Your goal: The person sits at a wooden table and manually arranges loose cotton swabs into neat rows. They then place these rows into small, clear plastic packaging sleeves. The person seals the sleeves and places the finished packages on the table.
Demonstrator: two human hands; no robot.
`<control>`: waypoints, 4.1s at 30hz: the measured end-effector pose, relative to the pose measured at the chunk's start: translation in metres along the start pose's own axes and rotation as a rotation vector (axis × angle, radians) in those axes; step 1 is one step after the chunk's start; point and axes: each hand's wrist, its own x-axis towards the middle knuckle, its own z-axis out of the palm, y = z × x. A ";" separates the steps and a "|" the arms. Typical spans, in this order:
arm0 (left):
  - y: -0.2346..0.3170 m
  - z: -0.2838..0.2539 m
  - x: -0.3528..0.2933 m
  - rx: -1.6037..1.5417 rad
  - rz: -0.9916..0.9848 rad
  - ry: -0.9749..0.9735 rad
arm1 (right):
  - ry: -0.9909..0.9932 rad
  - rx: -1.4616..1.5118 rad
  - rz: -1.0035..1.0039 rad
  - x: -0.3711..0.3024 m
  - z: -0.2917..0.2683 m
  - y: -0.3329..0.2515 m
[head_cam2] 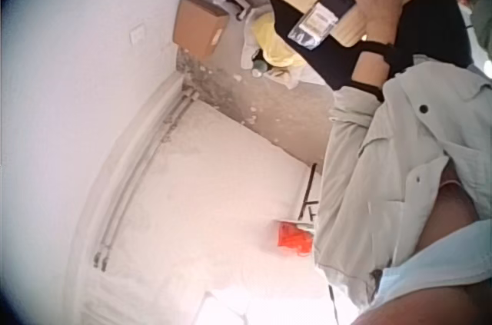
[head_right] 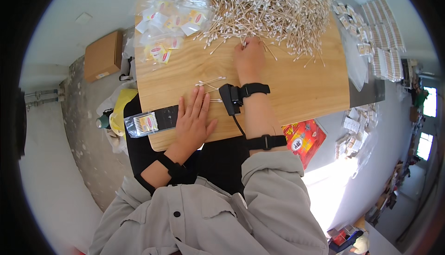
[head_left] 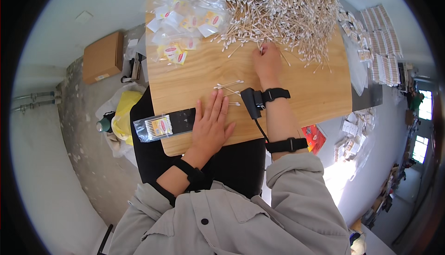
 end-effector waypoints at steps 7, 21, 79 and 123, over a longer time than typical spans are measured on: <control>-0.003 -0.003 -0.002 0.019 0.040 -0.008 | -0.069 0.227 -0.223 -0.051 -0.010 0.022; 0.006 0.008 0.010 -0.024 -0.064 0.038 | -0.195 0.374 -0.395 -0.098 -0.020 0.018; 0.001 0.005 0.011 0.013 -0.011 -0.002 | -0.510 0.375 -0.434 -0.059 -0.022 -0.014; -0.012 -0.004 0.010 0.053 -0.007 -0.064 | -0.083 0.351 -0.255 -0.155 -0.037 0.020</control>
